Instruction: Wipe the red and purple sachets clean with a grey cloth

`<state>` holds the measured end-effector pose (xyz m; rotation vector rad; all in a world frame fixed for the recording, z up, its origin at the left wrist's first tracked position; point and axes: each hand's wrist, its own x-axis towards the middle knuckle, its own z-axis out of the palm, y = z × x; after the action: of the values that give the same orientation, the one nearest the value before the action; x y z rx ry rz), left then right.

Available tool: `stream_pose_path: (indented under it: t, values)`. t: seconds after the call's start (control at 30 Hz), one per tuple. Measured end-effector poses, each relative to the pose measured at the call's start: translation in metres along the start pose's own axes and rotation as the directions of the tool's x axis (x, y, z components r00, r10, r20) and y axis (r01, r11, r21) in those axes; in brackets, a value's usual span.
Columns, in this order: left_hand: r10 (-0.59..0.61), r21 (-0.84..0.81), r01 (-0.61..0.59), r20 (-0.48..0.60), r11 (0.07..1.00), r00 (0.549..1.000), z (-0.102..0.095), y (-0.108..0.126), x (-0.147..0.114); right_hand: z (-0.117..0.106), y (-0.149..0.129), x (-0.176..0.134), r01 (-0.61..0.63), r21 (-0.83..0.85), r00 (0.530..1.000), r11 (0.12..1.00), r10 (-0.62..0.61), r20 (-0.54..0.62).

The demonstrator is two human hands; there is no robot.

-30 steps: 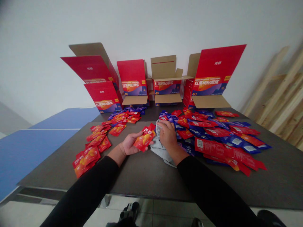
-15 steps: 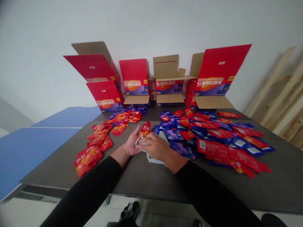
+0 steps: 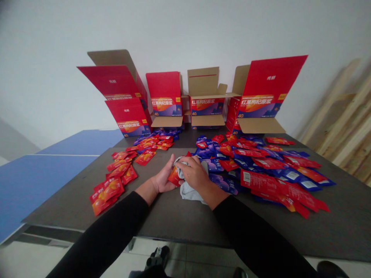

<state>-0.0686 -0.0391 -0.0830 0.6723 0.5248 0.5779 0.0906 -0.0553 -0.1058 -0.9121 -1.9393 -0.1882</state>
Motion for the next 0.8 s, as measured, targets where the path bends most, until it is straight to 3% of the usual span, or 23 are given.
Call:
stream_pose_path:
  t: [0.2, 0.53, 0.7, 0.8]
  values:
    - [0.006, 0.135, -0.011, 0.034, 0.991, 0.999, -0.007, -0.001, -0.003, 0.002, 0.007, 0.0, -0.104, 0.028, 0.984, 0.994, 0.107, -0.14]
    - [0.025, 0.213, -0.047, 0.105, 0.976, 0.994, -0.011, 0.002, -0.008, 0.003, 0.023, 0.001, -0.215, 0.012, 0.953, 0.977, 0.212, -0.217]
    - [0.011, 0.232, -0.039, 0.124, 0.972, 0.992, -0.017, 0.015, -0.019, 0.004, 0.031, -0.001, -0.278, 0.013, 0.933, 0.96, 0.273, -0.236]
    - [0.102, 0.178, -0.118, 0.095, 0.977, 0.99, -0.02, 0.026, -0.027, 0.007, 0.032, -0.003, -0.279, 0.022, 0.937, 0.96, 0.277, -0.212]
